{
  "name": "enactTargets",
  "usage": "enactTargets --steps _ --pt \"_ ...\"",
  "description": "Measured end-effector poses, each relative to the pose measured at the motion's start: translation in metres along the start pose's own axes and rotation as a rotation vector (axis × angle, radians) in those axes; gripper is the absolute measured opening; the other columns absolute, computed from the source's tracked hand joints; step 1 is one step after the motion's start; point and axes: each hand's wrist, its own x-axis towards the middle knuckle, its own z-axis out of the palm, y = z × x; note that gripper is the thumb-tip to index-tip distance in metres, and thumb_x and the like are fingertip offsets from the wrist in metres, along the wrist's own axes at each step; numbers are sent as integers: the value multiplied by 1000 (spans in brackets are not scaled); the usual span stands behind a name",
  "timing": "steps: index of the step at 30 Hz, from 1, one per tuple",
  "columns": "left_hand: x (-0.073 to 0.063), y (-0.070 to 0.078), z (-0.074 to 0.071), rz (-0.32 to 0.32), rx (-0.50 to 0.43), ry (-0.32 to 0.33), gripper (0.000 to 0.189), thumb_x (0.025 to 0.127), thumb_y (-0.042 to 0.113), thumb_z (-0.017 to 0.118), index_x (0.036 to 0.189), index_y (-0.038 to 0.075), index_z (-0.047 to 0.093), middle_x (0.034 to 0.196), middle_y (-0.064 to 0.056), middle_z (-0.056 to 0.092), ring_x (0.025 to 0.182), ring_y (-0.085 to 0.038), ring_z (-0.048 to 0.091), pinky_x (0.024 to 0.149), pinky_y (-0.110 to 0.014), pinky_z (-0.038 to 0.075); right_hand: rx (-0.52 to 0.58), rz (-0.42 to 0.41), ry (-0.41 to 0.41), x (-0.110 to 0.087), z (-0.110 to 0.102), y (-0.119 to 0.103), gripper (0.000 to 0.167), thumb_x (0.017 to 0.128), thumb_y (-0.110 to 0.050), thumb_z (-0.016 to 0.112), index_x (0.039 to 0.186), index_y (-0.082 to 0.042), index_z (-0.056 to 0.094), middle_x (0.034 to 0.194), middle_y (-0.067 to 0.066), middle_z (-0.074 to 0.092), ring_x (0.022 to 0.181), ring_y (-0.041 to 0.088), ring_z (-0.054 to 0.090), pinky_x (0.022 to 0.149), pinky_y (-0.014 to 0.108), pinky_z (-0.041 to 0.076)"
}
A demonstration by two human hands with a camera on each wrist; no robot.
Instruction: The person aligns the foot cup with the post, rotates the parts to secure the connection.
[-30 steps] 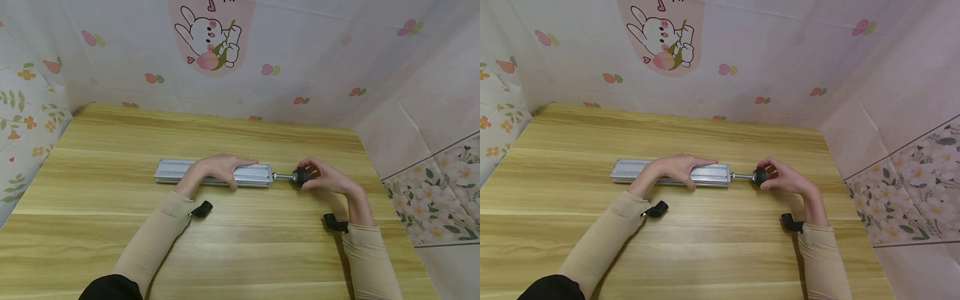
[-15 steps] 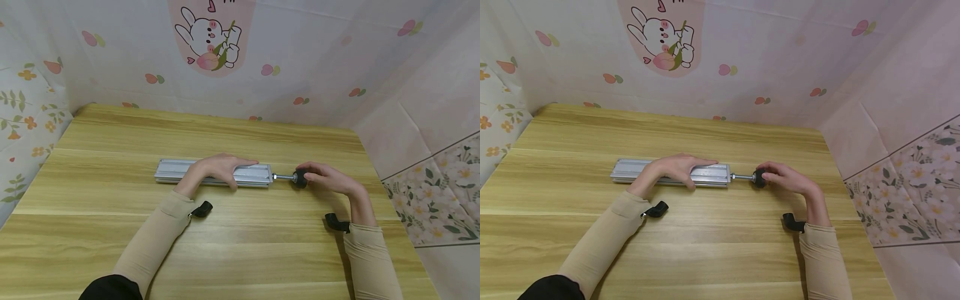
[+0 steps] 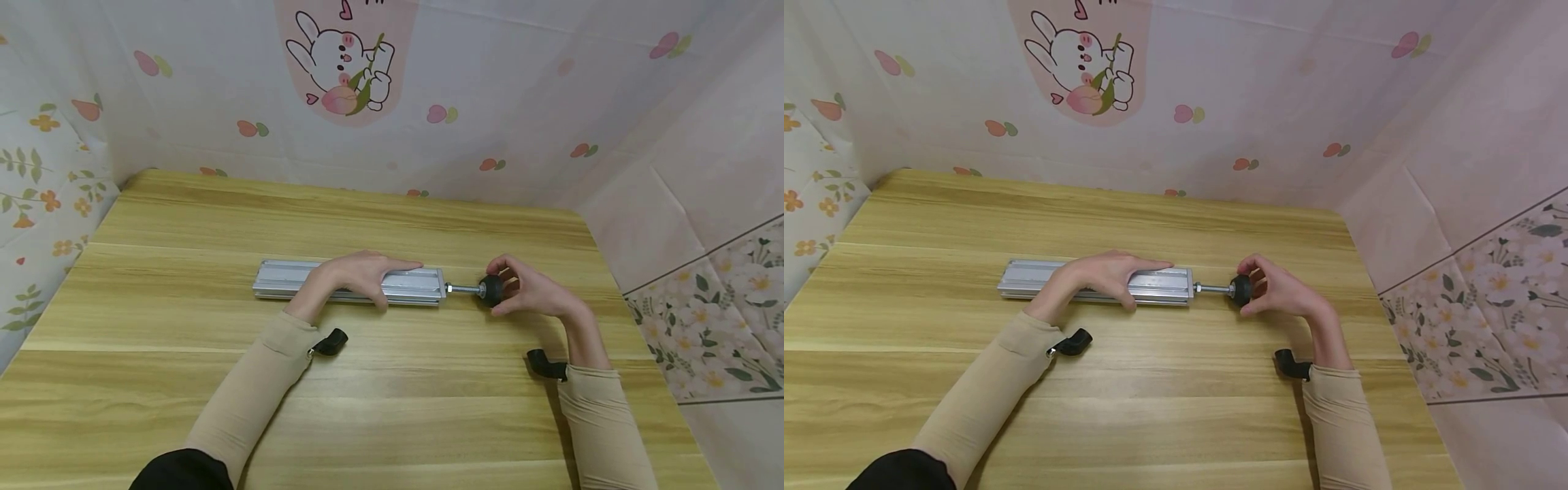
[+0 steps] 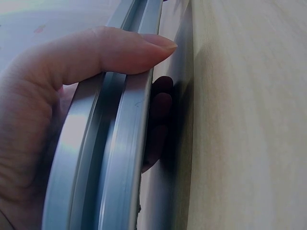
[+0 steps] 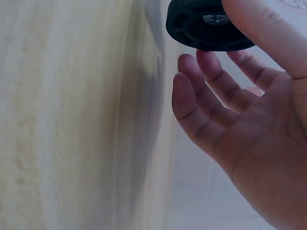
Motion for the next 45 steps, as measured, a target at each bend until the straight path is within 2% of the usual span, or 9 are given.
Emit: enactTargets --steps 4,11,15,20,24,29,33,38,45 --pt "0 -1 1 1 -5 1 107 68 15 76 163 36 30 132 3 59 59 -11 26 59 -29 31 -25 -19 -2 -2 -1 2 65 83 -15 84 135 -5 47 134 16 52 115 29 56 92 28 54" --pt "1 -1 1 -2 3 4 108 68 17 78 162 38 29 143 6 55 60 -11 30 62 -29 35 -128 -15 -48 -6 -6 1 48 102 -23 63 146 -8 52 129 11 63 107 19 60 88 25 50" --pt "0 -1 1 -3 6 3 108 68 16 78 162 38 29 148 7 53 61 -11 31 65 -29 36 -142 -7 -68 -7 -7 0 47 106 -26 55 149 -7 51 137 13 62 116 19 60 94 21 48" --pt "0 -1 1 -2 8 -1 108 68 17 78 163 38 29 151 6 52 62 -11 31 66 -30 36 -169 -5 -63 -8 -8 0 49 108 -30 50 152 -8 50 149 15 56 133 29 54 100 18 45" --pt "0 -1 1 2 3 -1 108 69 15 78 163 37 29 148 6 53 60 -11 29 63 -29 34 -138 -27 -43 -8 -8 1 54 104 -25 59 154 -8 46 154 17 51 132 32 54 100 22 47" --pt "0 -1 1 3 0 0 108 69 14 78 162 38 29 144 5 54 59 -11 27 61 -29 32 -18 -32 -21 -3 -4 0 74 83 -10 84 145 -5 44 144 18 50 118 28 56 96 30 53" --pt "-1 -1 0 -3 -7 1 108 68 14 77 162 39 29 139 5 55 59 -11 26 60 -29 31 18 -30 -19 2 0 -1 77 74 -7 90 136 -2 45 136 17 51 115 25 56 94 29 54" --pt "-1 -1 0 -9 -12 1 108 68 14 77 162 38 30 117 7 58 59 -11 26 60 -29 31 -26 -56 23 4 1 0 69 75 -9 90 132 0 52 131 17 56 111 15 58 91 24 54" --pt "0 -1 0 -5 -1 -13 108 68 15 76 163 37 28 88 7 53 60 -11 28 62 -29 32 -137 -48 22 -1 -4 1 56 90 -18 78 141 -4 59 126 13 67 99 8 62 85 23 51"
